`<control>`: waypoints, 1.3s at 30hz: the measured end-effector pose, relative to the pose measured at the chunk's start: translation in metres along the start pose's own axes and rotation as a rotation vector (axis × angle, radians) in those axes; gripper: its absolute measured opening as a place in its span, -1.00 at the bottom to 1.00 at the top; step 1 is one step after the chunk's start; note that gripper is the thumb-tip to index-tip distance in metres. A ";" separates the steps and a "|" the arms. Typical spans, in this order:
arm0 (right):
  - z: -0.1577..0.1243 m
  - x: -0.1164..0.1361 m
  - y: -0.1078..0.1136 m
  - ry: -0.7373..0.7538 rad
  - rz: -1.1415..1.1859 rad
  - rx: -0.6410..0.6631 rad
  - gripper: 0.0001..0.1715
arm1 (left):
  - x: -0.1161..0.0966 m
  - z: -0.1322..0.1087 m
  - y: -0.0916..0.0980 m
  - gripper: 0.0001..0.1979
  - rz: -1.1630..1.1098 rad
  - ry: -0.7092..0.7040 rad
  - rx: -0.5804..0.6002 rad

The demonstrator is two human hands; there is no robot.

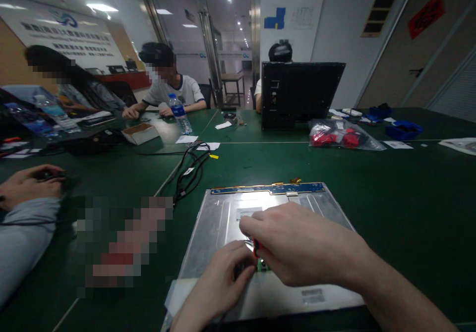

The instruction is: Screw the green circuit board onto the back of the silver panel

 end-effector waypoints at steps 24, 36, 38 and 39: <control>-0.001 0.000 0.003 0.018 0.002 0.009 -0.87 | -0.001 0.000 0.000 -0.87 0.003 0.013 0.021; -0.001 0.001 0.004 -0.040 -0.019 -0.002 -0.95 | -0.003 0.000 0.001 -0.88 -0.011 0.002 0.025; -0.001 0.001 0.004 -0.050 -0.012 -0.009 -0.95 | -0.003 0.000 0.002 -0.87 -0.019 -0.012 0.025; -0.001 0.001 0.004 -0.054 -0.009 -0.011 -0.94 | -0.003 0.000 0.002 -0.87 -0.024 -0.021 0.025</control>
Point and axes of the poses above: each hand's wrist, its own z-axis towards the middle knuckle, its own y-axis out of the back of the hand, x = y × z, the point moved 1 cm from there along z, towards the middle knuckle, and after that the axes turned 11 degrees about -z, right-handed, at the moved point
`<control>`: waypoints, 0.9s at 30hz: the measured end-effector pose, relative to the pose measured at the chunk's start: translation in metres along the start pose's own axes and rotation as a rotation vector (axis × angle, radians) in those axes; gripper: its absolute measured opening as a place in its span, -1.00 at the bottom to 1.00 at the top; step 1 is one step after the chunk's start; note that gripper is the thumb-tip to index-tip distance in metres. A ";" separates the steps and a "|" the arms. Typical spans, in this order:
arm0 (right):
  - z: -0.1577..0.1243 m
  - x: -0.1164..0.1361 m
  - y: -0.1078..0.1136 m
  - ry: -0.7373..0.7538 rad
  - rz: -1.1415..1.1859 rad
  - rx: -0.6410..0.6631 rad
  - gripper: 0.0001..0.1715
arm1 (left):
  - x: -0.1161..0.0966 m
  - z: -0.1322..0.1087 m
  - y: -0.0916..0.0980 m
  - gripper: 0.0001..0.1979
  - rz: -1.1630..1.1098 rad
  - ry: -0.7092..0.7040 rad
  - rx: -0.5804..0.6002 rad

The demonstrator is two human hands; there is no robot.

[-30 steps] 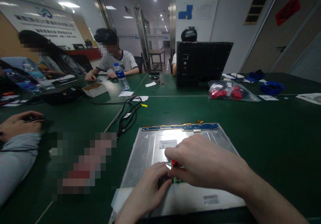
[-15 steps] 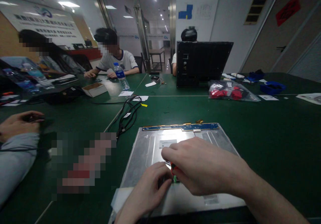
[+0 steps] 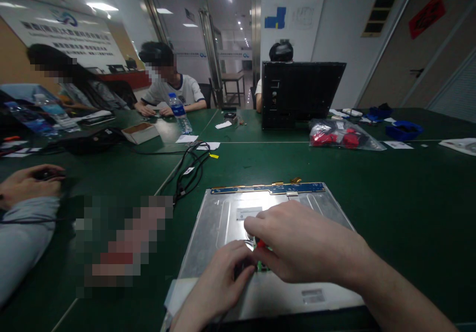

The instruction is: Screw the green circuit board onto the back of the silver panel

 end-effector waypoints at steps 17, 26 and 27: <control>0.003 0.002 -0.007 0.020 -0.060 -0.027 -0.86 | -0.003 0.001 -0.002 -0.86 0.024 0.003 -0.055; 0.000 0.000 -0.005 0.075 -0.002 0.031 -0.81 | 0.000 -0.001 -0.001 -0.86 0.035 0.027 -0.058; 0.000 0.000 -0.004 0.095 0.013 0.038 -0.77 | 0.000 -0.001 0.000 -0.86 0.033 0.023 -0.065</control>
Point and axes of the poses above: each hand's wrist, its own z-axis towards the middle knuckle, its own y-axis out of the back of the hand, x = y × z, the point moved 1 cm from there along z, towards the middle knuckle, and after that the axes turned 11 degrees about -z, right-handed, at the moved point
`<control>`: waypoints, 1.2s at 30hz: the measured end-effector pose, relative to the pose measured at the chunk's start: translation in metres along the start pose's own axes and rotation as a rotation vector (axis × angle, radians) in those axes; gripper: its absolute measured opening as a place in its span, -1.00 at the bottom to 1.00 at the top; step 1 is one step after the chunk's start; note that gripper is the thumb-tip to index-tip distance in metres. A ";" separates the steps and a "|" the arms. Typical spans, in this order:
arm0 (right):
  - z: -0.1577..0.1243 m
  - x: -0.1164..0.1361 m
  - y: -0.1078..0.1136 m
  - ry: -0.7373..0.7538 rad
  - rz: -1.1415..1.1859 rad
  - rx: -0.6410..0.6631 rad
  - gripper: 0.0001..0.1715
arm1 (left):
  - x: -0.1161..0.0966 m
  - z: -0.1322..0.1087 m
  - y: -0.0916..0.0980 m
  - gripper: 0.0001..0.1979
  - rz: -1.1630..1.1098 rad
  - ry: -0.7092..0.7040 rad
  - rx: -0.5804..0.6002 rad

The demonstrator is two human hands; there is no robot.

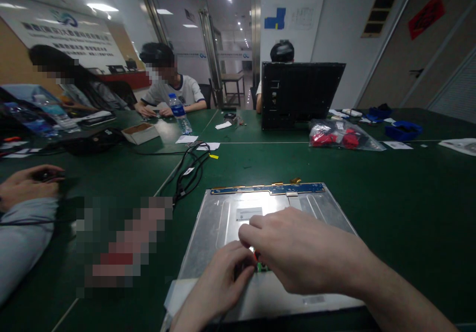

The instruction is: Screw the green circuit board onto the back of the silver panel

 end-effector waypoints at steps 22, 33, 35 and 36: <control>0.005 -0.001 -0.005 -0.122 -0.061 -0.084 -0.85 | 0.001 -0.001 -0.002 -0.85 0.031 0.016 0.021; -0.001 -0.002 0.001 0.007 0.037 -0.021 -0.84 | 0.000 0.000 0.000 -0.86 0.013 -0.023 -0.009; -0.001 -0.002 0.003 0.041 0.065 -0.006 -0.80 | 0.002 -0.001 -0.001 -0.86 0.011 -0.023 -0.014; -0.002 -0.001 0.004 0.058 0.076 -0.002 -0.77 | 0.003 -0.001 -0.001 -0.86 0.003 -0.029 -0.014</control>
Point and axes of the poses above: each hand's wrist, its own z-axis towards the middle knuckle, its own y-axis out of the back of the hand, x = y × z, the point moved 1 cm from there along z, towards the middle knuckle, and after that the axes turned 11 degrees about -z, right-handed, at the moved point
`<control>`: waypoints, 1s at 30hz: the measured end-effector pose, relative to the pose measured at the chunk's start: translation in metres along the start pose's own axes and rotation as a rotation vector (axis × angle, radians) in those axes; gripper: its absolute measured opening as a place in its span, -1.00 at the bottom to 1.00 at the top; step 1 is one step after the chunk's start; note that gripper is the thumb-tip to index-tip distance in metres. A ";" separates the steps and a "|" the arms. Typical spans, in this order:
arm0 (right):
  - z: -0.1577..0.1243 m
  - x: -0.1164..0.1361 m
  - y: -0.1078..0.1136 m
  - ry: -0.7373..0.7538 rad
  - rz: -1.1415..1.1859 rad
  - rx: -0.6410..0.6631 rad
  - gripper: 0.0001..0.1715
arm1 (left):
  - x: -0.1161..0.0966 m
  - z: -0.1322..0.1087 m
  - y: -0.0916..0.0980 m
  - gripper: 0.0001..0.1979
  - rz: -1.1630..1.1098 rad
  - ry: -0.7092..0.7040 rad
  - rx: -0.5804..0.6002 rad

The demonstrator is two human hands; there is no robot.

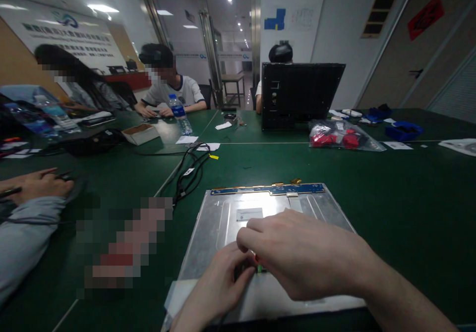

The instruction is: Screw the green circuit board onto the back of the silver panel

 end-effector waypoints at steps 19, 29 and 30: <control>0.006 0.000 -0.011 -0.184 -0.090 -0.103 -0.87 | -0.001 0.000 -0.001 -0.85 0.016 0.031 0.037; 0.002 0.004 0.000 -0.009 0.002 -0.021 -0.78 | 0.000 0.001 0.000 -0.80 0.005 0.018 0.019; 0.002 0.004 0.002 0.010 0.004 -0.020 -0.76 | 0.001 0.001 0.000 -0.81 0.007 0.028 0.025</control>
Point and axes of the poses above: each hand's wrist, its own z-axis towards the middle knuckle, its own y-axis out of the back of the hand, x = y × z, the point moved 1 cm from there along z, towards the middle knuckle, and after that the axes turned 11 degrees about -z, right-handed, at the moved point
